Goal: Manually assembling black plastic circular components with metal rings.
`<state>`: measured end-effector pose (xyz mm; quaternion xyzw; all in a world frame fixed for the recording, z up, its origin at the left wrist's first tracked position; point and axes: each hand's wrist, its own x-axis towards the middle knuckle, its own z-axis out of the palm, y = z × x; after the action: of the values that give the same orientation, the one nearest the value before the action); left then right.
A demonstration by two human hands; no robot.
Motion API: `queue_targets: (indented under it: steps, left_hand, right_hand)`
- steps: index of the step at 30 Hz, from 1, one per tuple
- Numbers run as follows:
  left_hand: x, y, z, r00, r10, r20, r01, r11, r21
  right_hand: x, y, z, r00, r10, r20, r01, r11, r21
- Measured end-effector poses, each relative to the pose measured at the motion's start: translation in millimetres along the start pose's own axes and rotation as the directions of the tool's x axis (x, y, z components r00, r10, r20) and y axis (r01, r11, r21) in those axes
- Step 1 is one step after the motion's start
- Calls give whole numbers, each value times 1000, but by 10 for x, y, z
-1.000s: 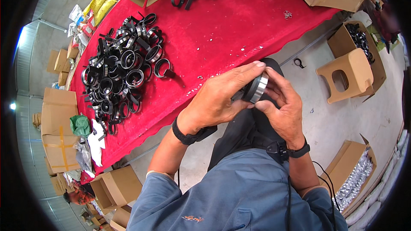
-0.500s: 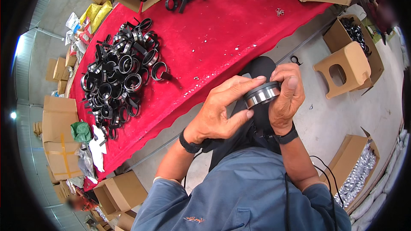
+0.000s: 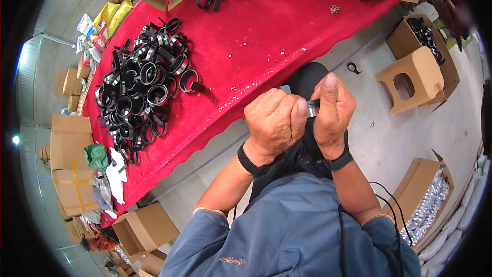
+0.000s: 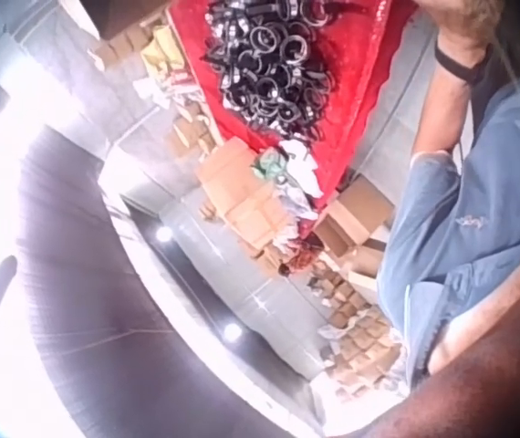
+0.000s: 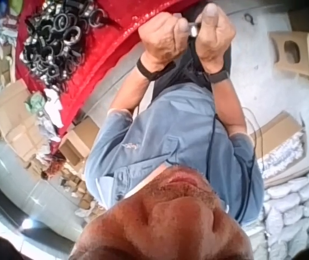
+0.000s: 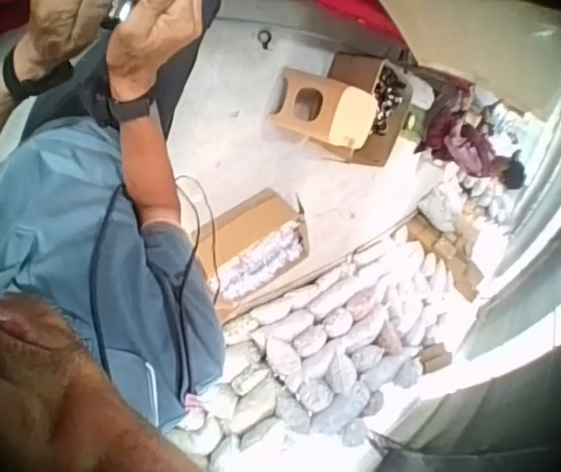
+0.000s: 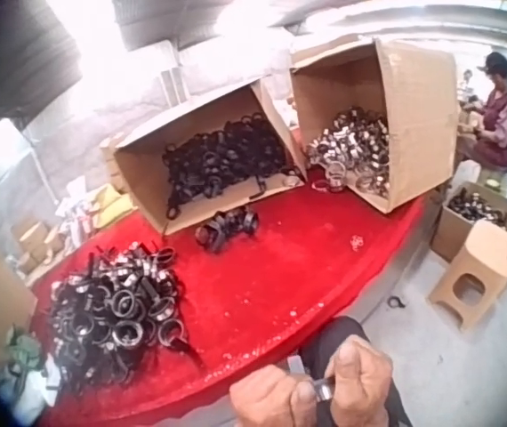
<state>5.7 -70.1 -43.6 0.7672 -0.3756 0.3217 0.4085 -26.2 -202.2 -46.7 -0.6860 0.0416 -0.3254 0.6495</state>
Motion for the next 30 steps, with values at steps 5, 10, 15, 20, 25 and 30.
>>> queue_targets:
  steps: [5, 10, 15, 20, 25, 30]
  left_hand:
    - [68, 75, 35, 1000, -5, 7, 5, 1000, 12]
    - [18, 93, 91, 996, -75, -40, 74, 997, -33]
    - [119, 72, 99, 998, -63, 7, 63, 996, -68]
    - [309, 17, -327, 938, -197, 287, 234, 967, -103]
    - [811, -613, -1341, 982, 1, 187, -112, 803, 586]
    - [983, -1606, -2895, 974, -216, 65, 24, 387, 922]
  right_hand:
    - [80, 39, -47, 995, -99, -34, 95, 991, -98]
    - [106, 21, 14, 994, -83, -70, 79, 995, -56]
    - [144, 202, -28, 993, 35, -109, -35, 999, 2]
    - [263, 123, 23, 988, 134, 80, -141, 987, 82]
    - [318, 311, -76, 997, 36, 68, -37, 999, 16]
    - [343, 696, -415, 990, 136, 39, -132, 987, -96]
